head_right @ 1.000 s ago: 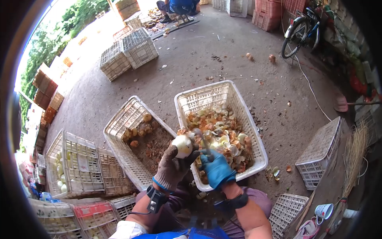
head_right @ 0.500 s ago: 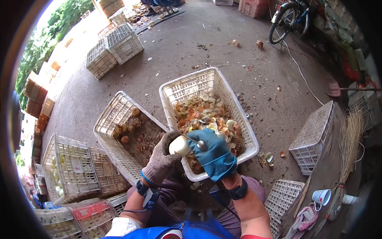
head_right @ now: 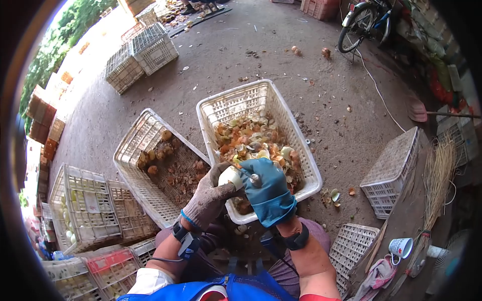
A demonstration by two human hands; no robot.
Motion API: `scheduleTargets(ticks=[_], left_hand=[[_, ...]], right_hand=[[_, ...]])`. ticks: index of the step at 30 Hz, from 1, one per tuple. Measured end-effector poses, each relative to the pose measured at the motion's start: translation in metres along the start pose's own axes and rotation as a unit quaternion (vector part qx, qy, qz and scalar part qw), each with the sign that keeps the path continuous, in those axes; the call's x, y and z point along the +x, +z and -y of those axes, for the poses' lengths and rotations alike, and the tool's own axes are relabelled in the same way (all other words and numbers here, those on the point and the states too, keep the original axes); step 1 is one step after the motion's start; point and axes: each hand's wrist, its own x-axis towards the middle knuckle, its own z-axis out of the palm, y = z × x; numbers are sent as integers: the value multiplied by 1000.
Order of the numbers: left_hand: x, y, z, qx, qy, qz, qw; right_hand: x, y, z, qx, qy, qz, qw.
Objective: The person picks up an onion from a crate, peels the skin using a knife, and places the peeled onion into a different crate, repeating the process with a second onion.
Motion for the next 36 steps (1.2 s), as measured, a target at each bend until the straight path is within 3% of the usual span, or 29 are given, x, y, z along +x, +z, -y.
scheduleTargets(ticks=[6,9,12,14,15,18,20,24,25,28,29,32,33,36], left_hand=[[0,-6,1,129,72,-4,989],[-2,-2,-1,83,34,7,996],[-2,2,2,-45,2,27,999],[-5,0,-9,50,0,32,998],[-6,-1,-14,97,-1,34,995],[-6,-5,-8,53,38,75,995],[-6,-4,-7,-20,15,86,996],[-4,-4,4,-118,37,114,986],[-5,-3,3,-158,24,117,980],[-8,-4,-2,-263,11,105,959],[-7,-6,-1,-290,21,89,953],[1,-19,17,-364,51,50,929],[2,-22,19,-374,55,37,925],[7,-27,23,-387,65,20,920]], right_hand=[[5,0,1,-2,-7,-33,999],[6,0,4,-4,-18,-21,1000],[9,0,5,-36,-51,-21,998],[7,1,2,-47,-48,-31,997],[7,1,0,-44,-25,-49,998],[10,-3,-7,-38,22,-88,995],[9,1,-11,-34,31,-94,995],[7,4,-8,-24,147,-75,986],[8,4,-6,-14,216,-31,976],[4,15,-23,53,174,3,983],[6,17,-21,35,110,-10,993],[2,12,-6,-73,128,62,987],[-2,19,-12,-111,40,22,993],[-4,24,-5,-147,-5,46,988]])
